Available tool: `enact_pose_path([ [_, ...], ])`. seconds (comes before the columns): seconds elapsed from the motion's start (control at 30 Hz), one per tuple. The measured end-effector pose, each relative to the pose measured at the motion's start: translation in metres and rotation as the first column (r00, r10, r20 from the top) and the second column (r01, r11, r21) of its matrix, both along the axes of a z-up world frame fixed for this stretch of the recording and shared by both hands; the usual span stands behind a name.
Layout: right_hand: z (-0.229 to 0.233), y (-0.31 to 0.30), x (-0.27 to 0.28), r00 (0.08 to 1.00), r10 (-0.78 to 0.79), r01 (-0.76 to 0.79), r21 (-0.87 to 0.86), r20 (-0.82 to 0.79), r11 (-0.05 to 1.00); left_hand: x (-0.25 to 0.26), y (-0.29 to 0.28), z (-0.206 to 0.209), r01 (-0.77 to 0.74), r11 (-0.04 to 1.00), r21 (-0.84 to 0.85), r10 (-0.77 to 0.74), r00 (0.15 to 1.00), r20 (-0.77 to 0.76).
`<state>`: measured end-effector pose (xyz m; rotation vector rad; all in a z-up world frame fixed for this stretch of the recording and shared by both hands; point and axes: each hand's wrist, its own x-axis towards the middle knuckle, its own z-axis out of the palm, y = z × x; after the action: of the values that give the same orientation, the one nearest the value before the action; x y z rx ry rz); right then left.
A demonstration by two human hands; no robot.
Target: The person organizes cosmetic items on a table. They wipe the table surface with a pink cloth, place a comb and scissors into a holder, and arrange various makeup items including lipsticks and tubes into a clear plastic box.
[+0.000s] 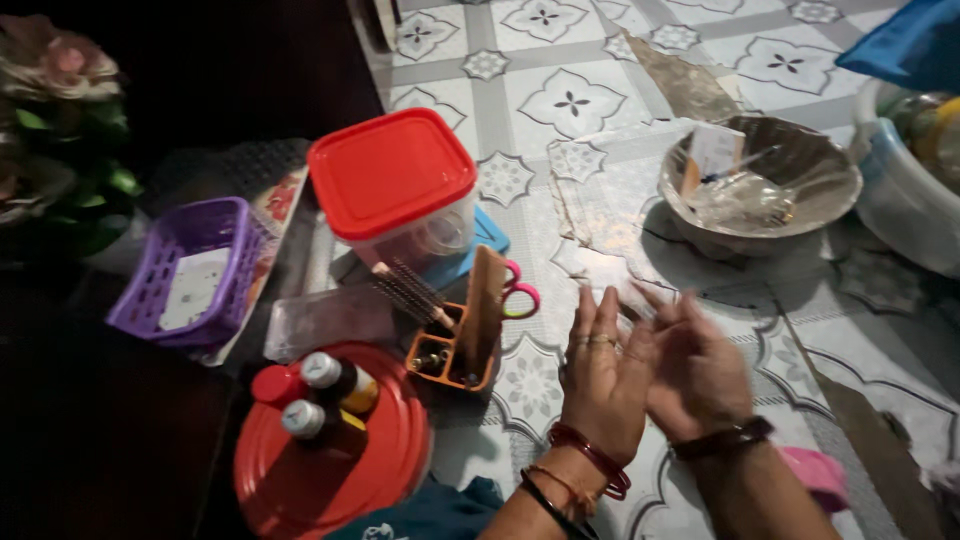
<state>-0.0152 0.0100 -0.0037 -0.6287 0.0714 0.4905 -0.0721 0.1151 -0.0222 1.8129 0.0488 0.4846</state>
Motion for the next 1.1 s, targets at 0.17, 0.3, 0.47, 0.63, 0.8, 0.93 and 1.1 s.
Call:
enact_pose_path([
  [0.17,0.011,-0.019,-0.020,0.707,0.004,0.357,-0.362,0.707,0.861,0.023,-0.032,-0.034,0.174,0.943,-0.285,-0.189,0.982,-0.027],
  [0.3,-0.036,-0.064,-0.018,0.387,0.581,0.709,-0.634,0.716,0.309,0.038,-0.043,-0.018,-0.001,0.368,-0.930,-0.364,0.920,-0.145],
  [0.47,-0.023,-0.122,-0.025,0.630,0.777,0.534,-0.727,0.001,-0.432,0.029,-0.043,-0.022,0.119,0.993,-0.005,-0.117,0.969,-0.217],
  [0.63,-0.024,-0.155,-0.046,0.854,0.491,0.110,-0.860,-0.175,-0.499,0.006,-0.038,-0.017,0.437,0.793,0.424,0.021,0.676,-0.737],
  [0.8,-0.034,-0.195,-0.025,0.918,0.143,0.388,-0.911,0.369,-0.141,-0.022,-0.024,-0.023,0.440,0.693,0.571,0.068,0.749,-0.659],
  [0.93,-0.046,-0.224,-0.017,0.980,0.181,0.147,-0.919,0.085,-0.365,-0.028,0.001,-0.047,0.529,0.517,0.673,0.002,0.786,-0.618],
  [1.1,-0.099,-0.248,-0.014,0.898,0.323,-0.094,-0.846,-0.300,-0.525,-0.051,0.030,-0.105,0.196,0.547,0.814,-0.050,0.978,-0.202],
])
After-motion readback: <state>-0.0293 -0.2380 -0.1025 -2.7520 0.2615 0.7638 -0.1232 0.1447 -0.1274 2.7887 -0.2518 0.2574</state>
